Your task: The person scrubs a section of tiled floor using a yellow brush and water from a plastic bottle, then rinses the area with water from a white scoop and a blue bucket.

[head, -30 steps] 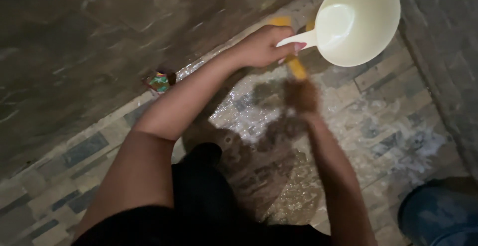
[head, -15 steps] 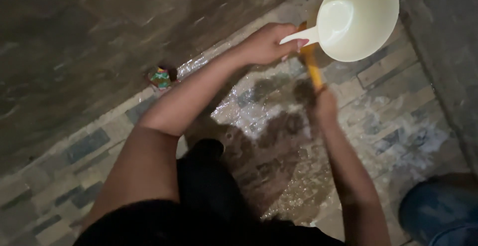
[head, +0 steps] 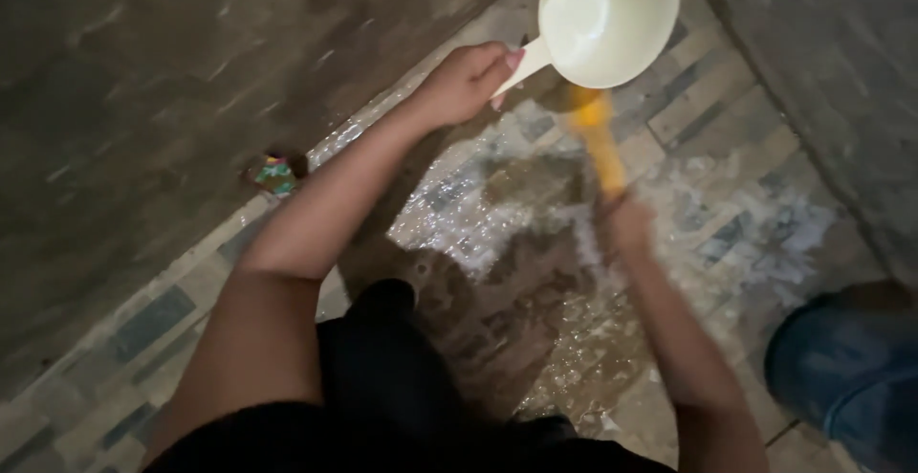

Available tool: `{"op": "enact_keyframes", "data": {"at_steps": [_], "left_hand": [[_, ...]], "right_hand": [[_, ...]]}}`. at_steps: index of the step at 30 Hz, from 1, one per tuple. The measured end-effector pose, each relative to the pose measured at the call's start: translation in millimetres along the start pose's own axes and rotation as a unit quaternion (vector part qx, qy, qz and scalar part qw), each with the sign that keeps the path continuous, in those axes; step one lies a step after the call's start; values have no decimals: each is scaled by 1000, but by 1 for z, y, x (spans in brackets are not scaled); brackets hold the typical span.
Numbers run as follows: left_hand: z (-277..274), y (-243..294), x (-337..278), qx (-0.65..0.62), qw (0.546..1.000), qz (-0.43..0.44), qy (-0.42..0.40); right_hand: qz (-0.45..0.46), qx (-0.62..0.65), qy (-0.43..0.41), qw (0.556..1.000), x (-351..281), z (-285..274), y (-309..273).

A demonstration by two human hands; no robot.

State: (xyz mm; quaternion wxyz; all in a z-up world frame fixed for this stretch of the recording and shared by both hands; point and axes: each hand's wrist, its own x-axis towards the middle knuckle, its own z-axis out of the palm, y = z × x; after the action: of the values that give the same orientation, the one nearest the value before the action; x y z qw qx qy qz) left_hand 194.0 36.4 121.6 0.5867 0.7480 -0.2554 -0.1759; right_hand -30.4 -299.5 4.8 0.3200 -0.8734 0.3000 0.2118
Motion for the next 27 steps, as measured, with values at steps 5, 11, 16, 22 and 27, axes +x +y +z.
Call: {"op": "enact_keyframes", "data": {"at_steps": [5,11,16,22,27], "left_hand": [[12,-3,-1,-45,996,-77,13],[26,-12,-2,-43,988,-136,64],[26,-18,2,-19,990,-81,112],[25,-10,-9,-41,987,-90,124],[24,-17,-9,-6,989,-106,104]], "right_hand": [[-38,-91,-77,992,-4,22,49],[31,-77,79,993,6,-46,35],[-159,-129,-83,975,-51,56,16],[-27,-147,97,984,25,-18,37],[-63,-103,36,992,-14,1,53]]}}
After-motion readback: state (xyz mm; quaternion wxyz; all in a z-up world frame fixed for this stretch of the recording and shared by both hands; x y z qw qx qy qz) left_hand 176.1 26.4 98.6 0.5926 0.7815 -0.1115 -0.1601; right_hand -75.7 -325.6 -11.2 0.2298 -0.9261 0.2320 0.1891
